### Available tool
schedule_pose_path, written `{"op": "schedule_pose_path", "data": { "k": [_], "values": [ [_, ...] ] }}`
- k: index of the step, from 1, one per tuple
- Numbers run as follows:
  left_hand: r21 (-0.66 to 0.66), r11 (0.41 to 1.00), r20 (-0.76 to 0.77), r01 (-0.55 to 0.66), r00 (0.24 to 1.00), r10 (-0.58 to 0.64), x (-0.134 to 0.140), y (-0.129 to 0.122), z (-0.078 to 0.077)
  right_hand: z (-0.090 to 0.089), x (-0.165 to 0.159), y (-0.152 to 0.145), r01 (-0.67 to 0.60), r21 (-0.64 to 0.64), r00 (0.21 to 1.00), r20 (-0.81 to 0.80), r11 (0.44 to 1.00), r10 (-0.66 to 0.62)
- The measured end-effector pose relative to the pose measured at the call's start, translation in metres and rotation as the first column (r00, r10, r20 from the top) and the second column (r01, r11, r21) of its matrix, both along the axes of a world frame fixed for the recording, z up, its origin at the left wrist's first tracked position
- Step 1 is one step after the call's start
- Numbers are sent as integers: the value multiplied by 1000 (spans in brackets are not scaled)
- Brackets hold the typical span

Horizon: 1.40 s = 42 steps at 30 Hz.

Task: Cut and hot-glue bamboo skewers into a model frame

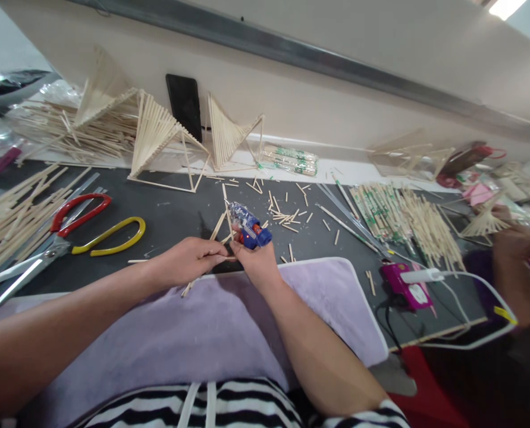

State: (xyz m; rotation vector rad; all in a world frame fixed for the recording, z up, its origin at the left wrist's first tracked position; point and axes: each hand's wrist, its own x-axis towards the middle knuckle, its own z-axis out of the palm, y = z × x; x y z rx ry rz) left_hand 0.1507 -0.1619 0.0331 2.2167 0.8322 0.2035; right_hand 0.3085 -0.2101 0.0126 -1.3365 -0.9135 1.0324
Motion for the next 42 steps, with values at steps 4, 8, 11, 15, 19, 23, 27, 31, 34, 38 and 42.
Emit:
{"op": "schedule_pose_path", "data": {
  "k": [4,8,11,15,19,23,27,31,34,38,42],
  "values": [
    [9,1000,-12,3,1000,-3,1,0,1,0,0,1,1,-18,1000,-11,1000,-2],
    [8,1000,-15,0,1000,0,2,0,2,1,-1,0,-5,-9,1000,-25,1000,4],
    [5,1000,-12,2,1000,-2,1,0,3,1,-2,0,-6,2,1000,-18,1000,6],
    [9,1000,-3,12,1000,-12,1,0,2,1,-1,0,-14,4,1000,-12,1000,14],
    [0,1000,-4,8,1000,-8,1,0,2,-1,0,0,-23,1,1000,-3,1000,23],
    [-8,1000,2,6,1000,-6,1,0,2,-3,1,0,-22,2,1000,2,1000,22],
    [-3,1000,4,-1,1000,1,1,0,1,-2,0,1,3,5,1000,6,1000,-3],
    [-2,1000,-3,1,1000,-1,1,0,1,-1,-1,1,-6,-8,1000,-26,1000,6],
    [3,1000,-10,4,1000,-4,1,0,2,-1,-2,0,6,-7,1000,-29,1000,-6],
    [12,1000,-15,6,1000,-6,1,0,2,-1,-3,-1,20,2,999,-27,1000,-20],
    [14,1000,-13,8,1000,-8,1,0,2,0,-4,-1,19,0,999,-34,1000,-19]
  ]
}}
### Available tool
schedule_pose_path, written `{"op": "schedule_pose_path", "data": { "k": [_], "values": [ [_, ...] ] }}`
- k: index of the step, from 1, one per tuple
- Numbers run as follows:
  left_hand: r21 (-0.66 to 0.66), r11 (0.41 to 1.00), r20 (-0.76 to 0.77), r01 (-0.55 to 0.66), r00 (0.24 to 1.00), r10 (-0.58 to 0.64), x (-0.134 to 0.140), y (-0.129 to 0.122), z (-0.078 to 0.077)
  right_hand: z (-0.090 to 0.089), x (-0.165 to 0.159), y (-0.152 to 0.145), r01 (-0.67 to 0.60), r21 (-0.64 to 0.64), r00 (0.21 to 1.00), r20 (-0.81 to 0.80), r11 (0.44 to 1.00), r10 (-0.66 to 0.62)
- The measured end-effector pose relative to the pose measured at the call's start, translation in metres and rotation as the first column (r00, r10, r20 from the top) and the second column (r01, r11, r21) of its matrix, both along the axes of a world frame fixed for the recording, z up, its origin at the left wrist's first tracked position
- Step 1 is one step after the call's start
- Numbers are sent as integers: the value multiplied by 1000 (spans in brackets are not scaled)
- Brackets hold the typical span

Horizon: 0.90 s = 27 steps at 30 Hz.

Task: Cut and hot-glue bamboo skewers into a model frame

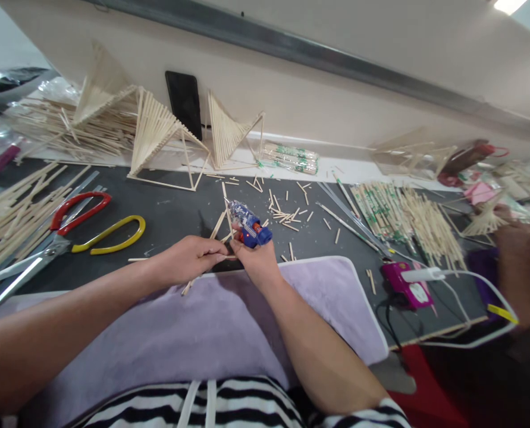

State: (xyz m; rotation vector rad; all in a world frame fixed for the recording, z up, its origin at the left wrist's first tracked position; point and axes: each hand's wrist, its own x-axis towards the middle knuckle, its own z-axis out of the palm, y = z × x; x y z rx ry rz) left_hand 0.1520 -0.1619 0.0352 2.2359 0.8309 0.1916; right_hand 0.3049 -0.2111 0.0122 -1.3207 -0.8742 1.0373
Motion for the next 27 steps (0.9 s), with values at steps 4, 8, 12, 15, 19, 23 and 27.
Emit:
{"op": "schedule_pose_path", "data": {
  "k": [4,8,12,15,19,23,27],
  "values": [
    [-14,1000,-3,-7,1000,7,0,0,1,0,0,0,1,-5,1000,-22,1000,-1],
    [-17,1000,4,-10,1000,10,0,-1,1,1,-1,0,12,-5,1000,-6,1000,-12],
    [-16,1000,15,-15,1000,15,0,-1,0,0,2,1,-15,-9,1000,23,1000,15],
    [-21,1000,13,-16,1000,17,0,-1,0,-4,5,3,-41,-10,998,40,999,41],
    [-17,1000,5,-12,1000,12,0,-1,2,-9,7,5,-35,3,998,50,999,35],
    [-12,1000,2,-12,1000,12,0,-1,2,-8,6,4,-30,3,998,49,1000,30],
    [-13,1000,4,-7,1000,7,0,0,1,-5,6,4,-36,1,998,44,999,36]
  ]
}}
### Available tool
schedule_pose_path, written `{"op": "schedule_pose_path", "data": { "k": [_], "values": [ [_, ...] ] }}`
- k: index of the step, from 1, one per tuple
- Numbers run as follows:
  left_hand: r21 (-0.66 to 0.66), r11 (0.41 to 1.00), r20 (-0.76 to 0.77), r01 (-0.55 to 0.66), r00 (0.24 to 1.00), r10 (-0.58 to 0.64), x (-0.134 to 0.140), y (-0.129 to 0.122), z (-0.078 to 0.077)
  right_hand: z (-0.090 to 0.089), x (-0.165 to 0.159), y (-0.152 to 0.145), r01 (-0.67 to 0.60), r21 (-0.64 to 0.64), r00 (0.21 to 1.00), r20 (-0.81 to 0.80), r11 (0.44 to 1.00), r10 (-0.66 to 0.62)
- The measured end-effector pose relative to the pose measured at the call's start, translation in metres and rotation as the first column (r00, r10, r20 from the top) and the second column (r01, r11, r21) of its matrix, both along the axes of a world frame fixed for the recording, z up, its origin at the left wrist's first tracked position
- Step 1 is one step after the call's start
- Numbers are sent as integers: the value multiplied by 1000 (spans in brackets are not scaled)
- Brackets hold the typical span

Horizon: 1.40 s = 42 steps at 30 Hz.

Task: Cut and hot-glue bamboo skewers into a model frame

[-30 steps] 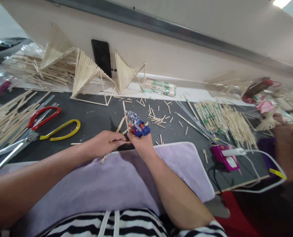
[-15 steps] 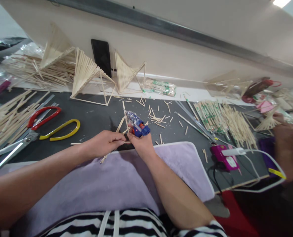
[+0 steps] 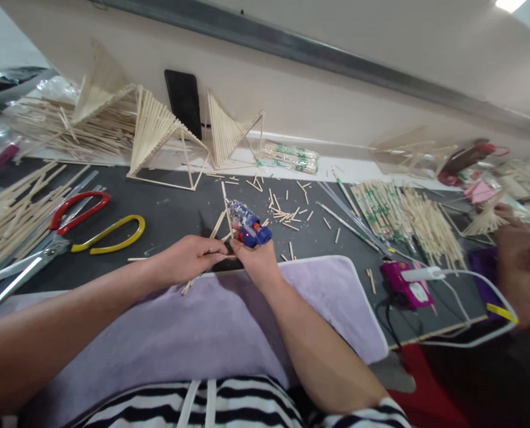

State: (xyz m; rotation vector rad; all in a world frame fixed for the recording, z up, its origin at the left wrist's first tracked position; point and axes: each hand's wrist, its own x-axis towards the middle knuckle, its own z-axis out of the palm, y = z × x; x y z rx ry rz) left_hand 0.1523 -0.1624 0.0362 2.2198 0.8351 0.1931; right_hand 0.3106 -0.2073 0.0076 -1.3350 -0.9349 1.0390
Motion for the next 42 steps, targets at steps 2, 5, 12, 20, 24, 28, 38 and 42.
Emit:
{"op": "schedule_pose_path", "data": {
  "k": [2,5,12,20,24,28,38,42],
  "values": [
    [4,1000,3,5,1000,-5,0,0,0,1,0,0,0,-4,1000,0,1000,0],
    [7,1000,-4,8,1000,-8,0,0,0,1,0,0,8,-6,1000,-1,1000,-8],
    [4,1000,1,1,1000,-1,0,0,0,-5,1,2,-4,0,1000,-15,1000,4],
    [0,1000,-1,0,1000,0,-1,0,-2,-5,1,1,-8,-13,1000,-19,1000,8],
    [2,1000,-7,-6,1000,6,-1,0,-2,-5,1,2,7,-11,1000,-25,1000,-7],
    [-1,1000,-4,0,1000,0,0,0,0,-6,1,2,9,-10,1000,-24,1000,-10],
    [-6,1000,-8,-4,1000,4,-1,0,0,-5,1,1,-4,-9,1000,-30,1000,3],
    [-7,1000,3,1,1000,-1,-1,0,-1,-5,1,1,3,-13,1000,-25,1000,-3]
  ]
}}
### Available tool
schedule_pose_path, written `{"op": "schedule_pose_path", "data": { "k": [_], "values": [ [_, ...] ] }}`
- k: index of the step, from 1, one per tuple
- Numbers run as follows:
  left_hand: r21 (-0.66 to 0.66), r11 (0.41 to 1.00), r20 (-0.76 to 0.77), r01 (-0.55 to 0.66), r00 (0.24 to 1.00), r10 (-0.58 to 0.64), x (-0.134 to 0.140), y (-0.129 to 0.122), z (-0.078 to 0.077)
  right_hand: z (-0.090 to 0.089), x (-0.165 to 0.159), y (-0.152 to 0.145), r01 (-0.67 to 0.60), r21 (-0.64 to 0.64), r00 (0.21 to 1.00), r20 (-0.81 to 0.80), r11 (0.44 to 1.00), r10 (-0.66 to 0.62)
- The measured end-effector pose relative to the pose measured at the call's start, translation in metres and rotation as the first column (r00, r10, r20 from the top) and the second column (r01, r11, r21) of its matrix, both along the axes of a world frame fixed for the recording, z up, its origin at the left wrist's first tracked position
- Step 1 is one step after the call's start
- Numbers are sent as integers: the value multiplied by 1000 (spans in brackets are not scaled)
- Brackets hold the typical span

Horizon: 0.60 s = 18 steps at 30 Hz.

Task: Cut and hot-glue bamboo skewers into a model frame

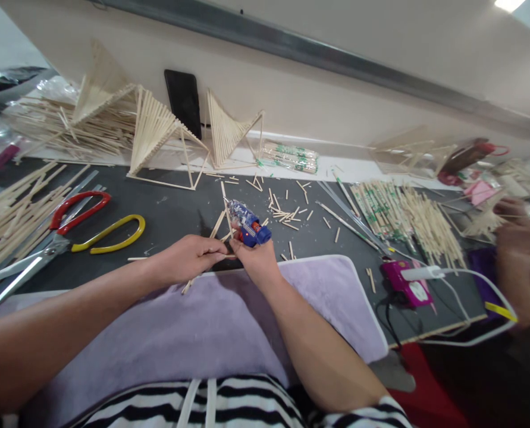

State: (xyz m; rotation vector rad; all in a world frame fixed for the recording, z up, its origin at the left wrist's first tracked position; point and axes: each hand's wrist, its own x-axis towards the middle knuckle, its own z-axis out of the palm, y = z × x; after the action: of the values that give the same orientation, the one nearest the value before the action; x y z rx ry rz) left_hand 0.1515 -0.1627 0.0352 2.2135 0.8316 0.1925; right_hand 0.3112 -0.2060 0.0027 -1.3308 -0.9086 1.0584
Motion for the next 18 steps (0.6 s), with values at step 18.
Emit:
{"op": "schedule_pose_path", "data": {
  "k": [18],
  "values": [
    [3,1000,-1,0,1000,0,0,1,-3,-2,1,1,-8,26,999,38,1000,7]
  ]
}}
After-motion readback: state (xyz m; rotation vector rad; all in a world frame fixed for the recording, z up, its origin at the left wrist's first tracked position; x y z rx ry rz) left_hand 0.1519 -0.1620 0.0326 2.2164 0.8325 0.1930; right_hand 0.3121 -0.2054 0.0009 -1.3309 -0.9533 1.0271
